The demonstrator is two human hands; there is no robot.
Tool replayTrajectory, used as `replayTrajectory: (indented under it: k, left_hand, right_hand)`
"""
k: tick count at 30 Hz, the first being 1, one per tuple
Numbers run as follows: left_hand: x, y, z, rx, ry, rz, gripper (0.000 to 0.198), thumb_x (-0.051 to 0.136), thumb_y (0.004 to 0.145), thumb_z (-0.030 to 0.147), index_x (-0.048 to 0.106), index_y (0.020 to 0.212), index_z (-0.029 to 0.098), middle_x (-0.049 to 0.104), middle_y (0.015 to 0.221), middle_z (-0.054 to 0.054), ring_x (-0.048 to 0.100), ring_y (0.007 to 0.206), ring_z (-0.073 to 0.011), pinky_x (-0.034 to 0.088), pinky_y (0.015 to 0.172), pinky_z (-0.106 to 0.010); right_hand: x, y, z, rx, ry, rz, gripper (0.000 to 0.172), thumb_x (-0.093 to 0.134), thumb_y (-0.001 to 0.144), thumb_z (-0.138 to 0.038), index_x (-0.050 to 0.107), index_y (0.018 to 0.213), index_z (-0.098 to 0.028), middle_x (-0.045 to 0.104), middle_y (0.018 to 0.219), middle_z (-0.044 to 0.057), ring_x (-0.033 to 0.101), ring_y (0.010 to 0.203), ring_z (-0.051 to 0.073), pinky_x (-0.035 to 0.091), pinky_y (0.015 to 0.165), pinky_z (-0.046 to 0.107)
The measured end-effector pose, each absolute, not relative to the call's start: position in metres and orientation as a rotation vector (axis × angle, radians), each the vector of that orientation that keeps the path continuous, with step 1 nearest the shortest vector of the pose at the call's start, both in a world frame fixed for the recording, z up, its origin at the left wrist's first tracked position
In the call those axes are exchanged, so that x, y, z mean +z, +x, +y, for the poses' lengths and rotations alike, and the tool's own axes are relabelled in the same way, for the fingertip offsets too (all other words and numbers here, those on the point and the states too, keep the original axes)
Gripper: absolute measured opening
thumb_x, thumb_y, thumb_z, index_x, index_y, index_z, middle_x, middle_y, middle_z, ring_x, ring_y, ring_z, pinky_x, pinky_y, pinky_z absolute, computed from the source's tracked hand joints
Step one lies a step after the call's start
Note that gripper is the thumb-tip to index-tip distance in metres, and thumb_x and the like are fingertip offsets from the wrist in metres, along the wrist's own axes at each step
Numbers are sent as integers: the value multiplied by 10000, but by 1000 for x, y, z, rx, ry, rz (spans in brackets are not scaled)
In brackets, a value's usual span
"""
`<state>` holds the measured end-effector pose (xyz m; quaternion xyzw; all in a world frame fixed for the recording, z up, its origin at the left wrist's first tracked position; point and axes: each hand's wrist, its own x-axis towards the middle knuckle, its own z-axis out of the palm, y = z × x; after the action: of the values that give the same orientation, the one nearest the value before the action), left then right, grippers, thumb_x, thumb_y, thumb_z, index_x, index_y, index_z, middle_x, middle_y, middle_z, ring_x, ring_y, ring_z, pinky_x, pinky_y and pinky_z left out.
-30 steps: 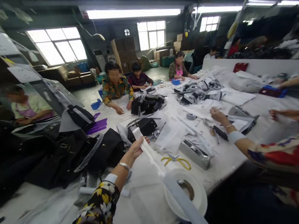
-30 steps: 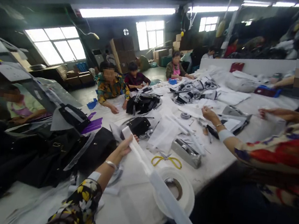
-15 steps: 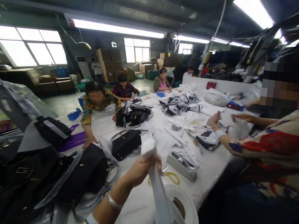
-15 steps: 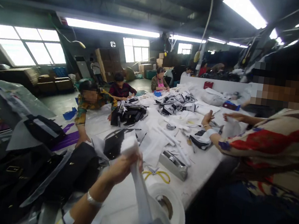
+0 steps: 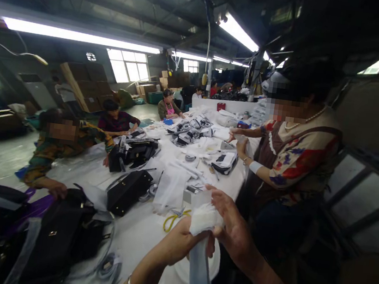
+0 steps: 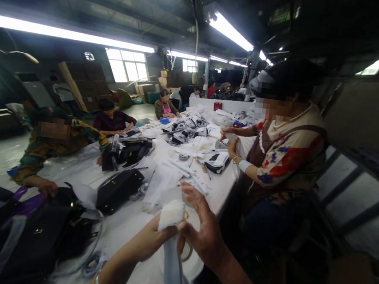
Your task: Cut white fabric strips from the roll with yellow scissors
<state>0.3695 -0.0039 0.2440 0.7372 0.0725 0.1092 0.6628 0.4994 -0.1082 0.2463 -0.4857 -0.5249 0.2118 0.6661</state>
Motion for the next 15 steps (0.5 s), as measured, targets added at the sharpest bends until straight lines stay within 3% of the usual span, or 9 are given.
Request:
replayTrajectory:
  k: [3,7,11,15]
  left_hand:
    - [246,371,-9,284,1692,177,410,492,906,489,656,778,135,640,680,-48,593,694,-166,472,716,-271]
    - [250,375,-15,317,1751,157,369,522,896,469,669,816,139,660,778,-48,586,734,-161,460,717,-256]
    - [253,379,-23,259,1782,73,503,447,920,517,651,673,128,640,659,-52,577,642,-151,457,687,-253]
    - [254,381,-28,258,1808,88,527,419,933,515,621,637,129,623,622,-44,555,580,-132,447,656,-242]
  right_hand:
    - [245,500,-122,330,-1102,-1277,787,666,704,-657,401,1349,-290,242,1561,103,252,1431,307,254,1171,467]
    - [255,505,-131,183,-1177,-1418,850,718,642,-655,405,1337,-281,258,1550,123,231,1436,323,258,1167,472]
    - [269,510,-136,61,-1371,-1450,575,769,739,-391,514,1234,-245,309,1532,115,264,1430,282,257,1171,431]
    - [271,512,-141,172,-1440,-1400,283,737,774,-285,643,1033,-221,373,1506,84,373,1378,258,337,1136,393]
